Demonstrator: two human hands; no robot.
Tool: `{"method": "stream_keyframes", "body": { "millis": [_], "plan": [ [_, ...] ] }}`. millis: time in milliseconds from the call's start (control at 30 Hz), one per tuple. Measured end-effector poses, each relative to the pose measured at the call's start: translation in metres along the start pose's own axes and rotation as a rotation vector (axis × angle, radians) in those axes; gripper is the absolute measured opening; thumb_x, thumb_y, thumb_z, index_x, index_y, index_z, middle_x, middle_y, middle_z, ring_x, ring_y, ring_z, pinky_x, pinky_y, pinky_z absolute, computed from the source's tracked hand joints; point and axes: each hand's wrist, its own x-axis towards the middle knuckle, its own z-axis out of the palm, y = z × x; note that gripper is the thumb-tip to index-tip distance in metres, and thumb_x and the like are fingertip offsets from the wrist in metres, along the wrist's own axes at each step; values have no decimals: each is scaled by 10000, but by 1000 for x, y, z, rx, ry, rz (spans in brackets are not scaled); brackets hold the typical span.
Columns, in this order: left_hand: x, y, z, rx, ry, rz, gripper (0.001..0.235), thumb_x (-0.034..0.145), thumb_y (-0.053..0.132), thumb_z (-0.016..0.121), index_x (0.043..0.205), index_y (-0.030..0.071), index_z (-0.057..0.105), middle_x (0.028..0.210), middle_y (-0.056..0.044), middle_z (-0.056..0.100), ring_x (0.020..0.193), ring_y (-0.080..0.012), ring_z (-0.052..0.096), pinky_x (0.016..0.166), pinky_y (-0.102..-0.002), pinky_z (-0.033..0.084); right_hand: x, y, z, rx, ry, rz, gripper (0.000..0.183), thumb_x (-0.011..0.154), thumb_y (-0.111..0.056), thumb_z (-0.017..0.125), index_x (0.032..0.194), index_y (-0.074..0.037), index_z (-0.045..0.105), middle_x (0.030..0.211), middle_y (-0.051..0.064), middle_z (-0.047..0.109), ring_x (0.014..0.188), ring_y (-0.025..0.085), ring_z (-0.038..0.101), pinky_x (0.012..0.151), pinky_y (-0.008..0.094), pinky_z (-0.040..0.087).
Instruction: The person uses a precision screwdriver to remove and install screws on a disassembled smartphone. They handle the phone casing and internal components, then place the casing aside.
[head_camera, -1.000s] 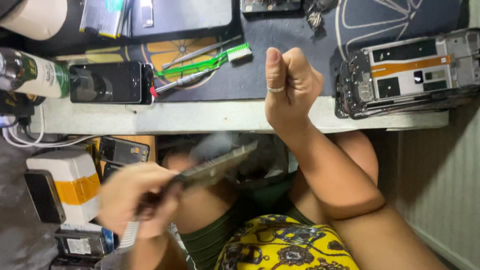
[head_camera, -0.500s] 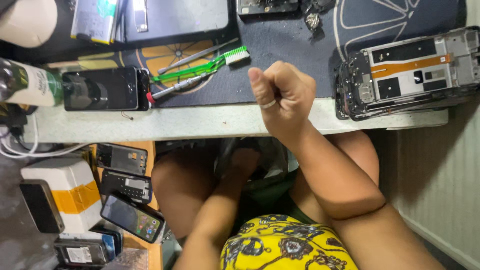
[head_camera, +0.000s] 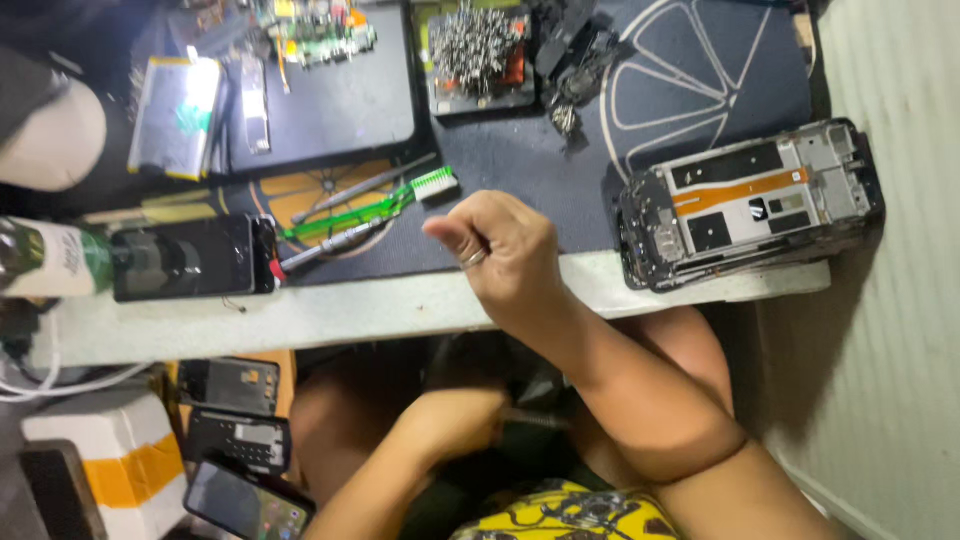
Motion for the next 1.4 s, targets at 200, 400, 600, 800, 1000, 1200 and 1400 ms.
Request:
{"method": "stream_keyframes", "body": {
  "millis": [200, 400, 600, 800, 1000, 1200, 1400],
  "plan": [
    [-117, 99, -127, 21, 578, 379, 238, 813, 253, 774, 819, 79, 612, 806, -94, 658, 729, -338, 675, 648, -449, 543, 3, -6, 3, -288, -151, -34, 168, 942, -154, 798, 980, -87, 650, 995, 59, 620, 981, 279, 585, 897, 425, 502],
    [-39, 159, -187, 213, 1024, 453, 554, 836, 407, 804, 1101, 0, 537, 1294, -210, 605, 789, -438, 690, 663, -536, 516, -5, -6, 1, -519, -248, -218, 325, 930, -334, 796, 993, -50, 653, 1367, 201, 524, 1341, 401, 406, 1120, 538, 392],
    [4, 174, -205, 231, 768, 305, 612, 749, 396, 827, 1100, 1, 518, 1105, -245, 603, 855, -456, 692, 671, -520, 564, -7, 5, 7, -496, -225, -192, 347, 845, -366, 833, 961, -74, 686, 1395, 182, 539, 1381, 397, 418, 1169, 569, 376],
    [6, 170, -204, 176, 855, 361, 563, 719, 315, 850, 1114, 16, 582, 1105, -210, 632, 865, -443, 696, 696, -518, 564, -10, 10, 11, -507, -204, -194, 342, 860, -368, 819, 988, -81, 682, 1403, 178, 535, 1378, 407, 415, 1171, 573, 375],
    [-9, 143, -218, -131, 939, 542, 716, 713, 332, 933, 1232, -50, 620, 1123, -203, 710, 989, -275, 732, 872, -389, 593, -13, 10, 7, -532, -218, -183, 329, 964, -401, 735, 1071, -102, 648, 1424, 187, 530, 1353, 445, 470, 1150, 600, 350],
    [-70, 71, -231, -744, 775, 630, 572, 877, 237, 877, 1327, -43, 662, 1239, -139, 721, 1060, -153, 686, 911, -277, 564, -11, 5, 7, -408, -186, -151, 394, 941, -206, 759, 1297, -88, 640, 1245, 159, 621, 1198, 391, 528, 1078, 570, 373],
    [-118, 2, -190, -1174, 926, 567, 583, 772, 212, 886, 1240, -53, 662, 1234, -182, 729, 730, -45, 586, 539, -138, 402, -16, 11, 0, 80, 163, 97, 243, 1028, -24, 679, 1244, -40, 566, 1204, 97, 605, 1077, 176, 645, 903, 322, 541]
  ]
}}
